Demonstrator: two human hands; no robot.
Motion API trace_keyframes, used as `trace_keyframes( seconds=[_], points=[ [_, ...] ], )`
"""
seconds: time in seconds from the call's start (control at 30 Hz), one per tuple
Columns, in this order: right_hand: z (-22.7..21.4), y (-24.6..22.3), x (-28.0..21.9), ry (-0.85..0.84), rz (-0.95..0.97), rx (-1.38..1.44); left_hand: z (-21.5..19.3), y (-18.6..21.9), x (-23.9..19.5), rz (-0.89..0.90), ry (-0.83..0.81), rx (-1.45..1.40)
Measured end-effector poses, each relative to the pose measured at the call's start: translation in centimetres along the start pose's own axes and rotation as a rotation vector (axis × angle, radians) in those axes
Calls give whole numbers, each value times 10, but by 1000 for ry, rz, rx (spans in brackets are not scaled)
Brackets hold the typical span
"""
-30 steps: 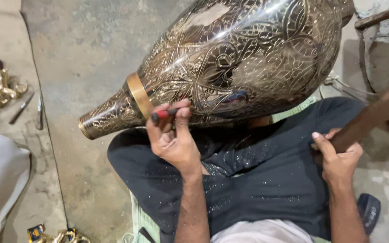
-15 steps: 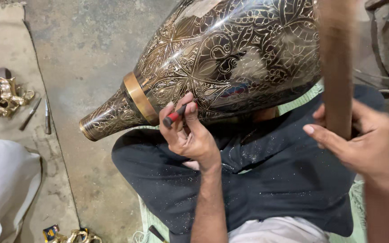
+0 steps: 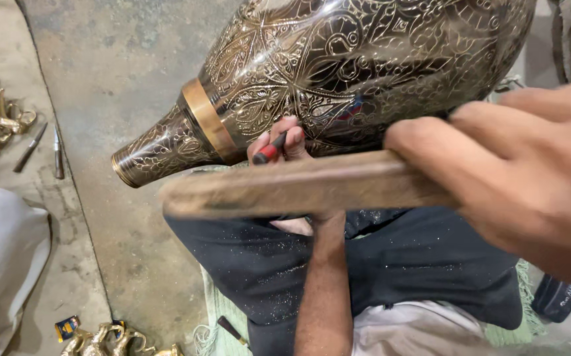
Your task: The person sits cross-legged and uses a chisel and wooden mallet to engrave intricate floral patterns into a large brass vase. The person repeatedly strikes the chisel along the vase's surface to deepen the design.
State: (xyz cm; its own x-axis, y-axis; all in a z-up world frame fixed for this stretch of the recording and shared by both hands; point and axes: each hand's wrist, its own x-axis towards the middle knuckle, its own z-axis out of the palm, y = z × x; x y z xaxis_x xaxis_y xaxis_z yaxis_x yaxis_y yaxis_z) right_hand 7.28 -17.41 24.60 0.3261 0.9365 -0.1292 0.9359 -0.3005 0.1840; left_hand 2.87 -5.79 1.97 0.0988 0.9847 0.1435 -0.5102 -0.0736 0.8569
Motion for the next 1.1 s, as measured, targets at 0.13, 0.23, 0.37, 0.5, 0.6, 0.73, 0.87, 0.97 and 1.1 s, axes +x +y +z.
trace_keyframes(
  seconds=[0.13,0.23,0.37,0.5,0.6,0.73,0.87,0.97,1.1],
  points=[
    [-10,-6,11,-142,-71,-206,-8,4,-4,-15,-41,129],
    [-12,-7,19,12,-119,-170,-9,0,-1,-32,-62,52],
    [-15,-7,29,-45,-74,-248,-7,-1,0,-63,-60,-112],
    [-20,-11,38,25,-41,-377,-8,-2,-2,-157,25,-433],
    [-21,-9,39,2,-80,-344,-12,-5,0,42,-121,-51],
    [-13,-3,37,-41,-39,-403,-13,-9,-1,24,-85,-178],
    [-9,7,39,27,-132,-246,-14,-6,-2,30,-123,-164],
    [-15,5,43,44,-131,-186,-18,4,0,-156,-94,-445],
    [-23,2,45,-180,-23,-356,-13,9,5,26,-137,-167]
  ],
)
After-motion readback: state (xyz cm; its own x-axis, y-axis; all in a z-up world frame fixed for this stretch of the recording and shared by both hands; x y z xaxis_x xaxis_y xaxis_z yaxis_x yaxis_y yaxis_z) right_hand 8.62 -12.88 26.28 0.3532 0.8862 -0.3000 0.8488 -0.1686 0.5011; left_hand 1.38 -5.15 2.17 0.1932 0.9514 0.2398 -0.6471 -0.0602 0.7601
